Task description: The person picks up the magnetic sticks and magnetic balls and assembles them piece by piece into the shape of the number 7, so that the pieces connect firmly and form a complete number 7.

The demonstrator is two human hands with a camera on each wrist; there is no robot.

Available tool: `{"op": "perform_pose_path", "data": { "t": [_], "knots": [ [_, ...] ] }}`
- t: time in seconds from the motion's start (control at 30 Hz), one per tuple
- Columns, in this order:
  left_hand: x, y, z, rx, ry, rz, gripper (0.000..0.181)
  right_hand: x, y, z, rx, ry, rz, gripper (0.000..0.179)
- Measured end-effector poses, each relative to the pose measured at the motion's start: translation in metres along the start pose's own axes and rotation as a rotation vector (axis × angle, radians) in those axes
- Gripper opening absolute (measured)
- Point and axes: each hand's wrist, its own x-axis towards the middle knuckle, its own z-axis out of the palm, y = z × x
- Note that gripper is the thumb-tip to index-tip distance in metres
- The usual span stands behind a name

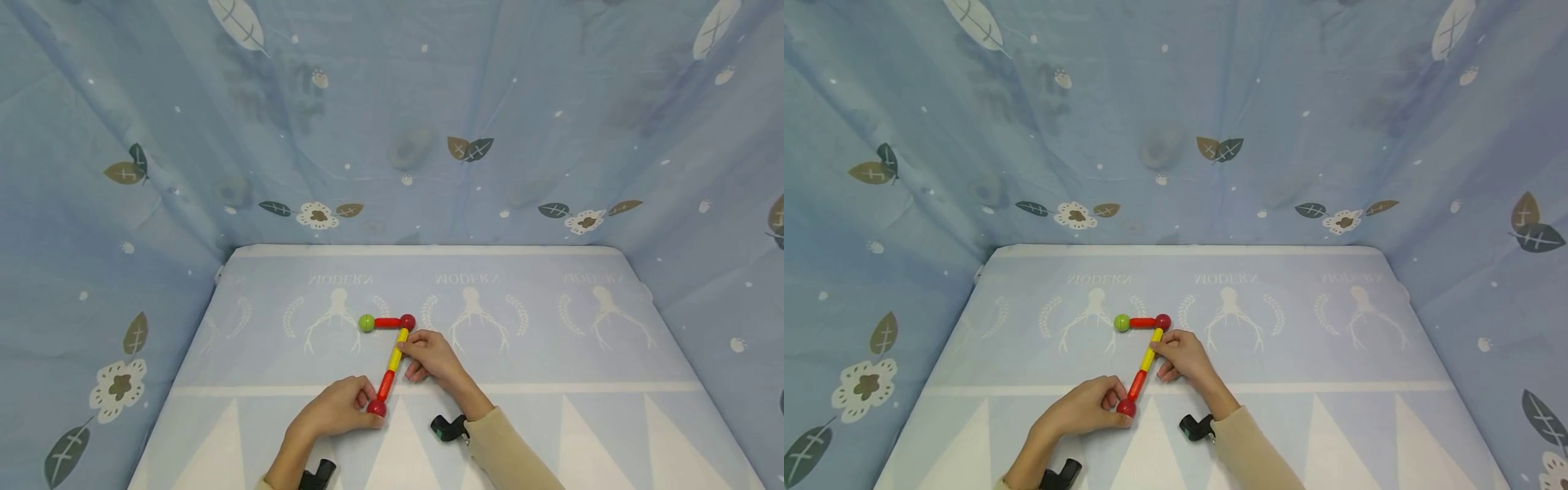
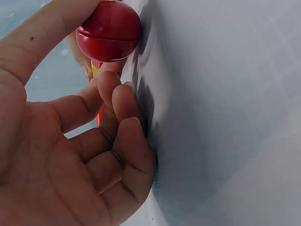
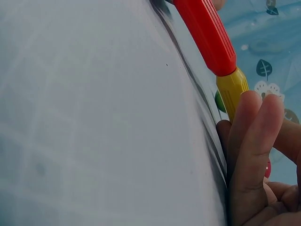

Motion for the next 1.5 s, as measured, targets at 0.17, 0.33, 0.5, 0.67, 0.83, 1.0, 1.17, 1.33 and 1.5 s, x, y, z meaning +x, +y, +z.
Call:
{"op": "perform_pose_path", "data": {
  "t": [0.17, 0.33, 0.5, 0.67, 0.83, 1.0, 1.17, 1.33, 1.5],
  "knots": [
    [0.0, 0.0, 0.001, -0.011, -0.009, -0.006, 0.032, 0.0, 0.0, 0.0, 0.001, 0.007, 0.004, 0.033],
    [-0.001, 0.001, -0.001, -0.015, -0.027, -0.012, 0.033, -0.001, -0.001, 0.0, 0.003, 0.008, 0.008, 0.032],
    [0.001, 0.004, -0.012, 0.003, -0.055, -0.011, 0.035, -0.001, -0.001, 0.0, 0.0, 0.013, 0.013, 0.031],
    [0.01, 0.004, -0.031, 0.007, -0.01, 0.002, 0.034, -0.001, -0.001, -0.001, -0.009, 0.017, 0.014, 0.032],
    [0.026, 0.003, -0.046, 0.016, 0.166, -0.001, 0.025, 0.0, -0.001, 0.0, -0.018, 0.019, 0.016, 0.031],
    [0.044, 0.005, -0.056, 0.036, 0.324, -0.031, 0.027, -0.001, -0.001, 0.001, -0.016, 0.019, 0.024, 0.03],
    [0.059, 0.005, -0.059, 0.064, 0.407, -0.052, 0.039, 0.0, -0.001, 0.001, -0.013, 0.017, 0.015, 0.031],
    [0.071, 0.0, -0.058, 0.054, 0.424, -0.054, 0.047, 0.0, 0.0, 0.001, -0.013, 0.008, 0.008, 0.031],
    [0.08, -0.007, -0.057, 0.032, 0.392, -0.062, 0.052, 0.0, -0.001, 0.001, -0.011, 0.01, 0.01, 0.031]
  ]
}}
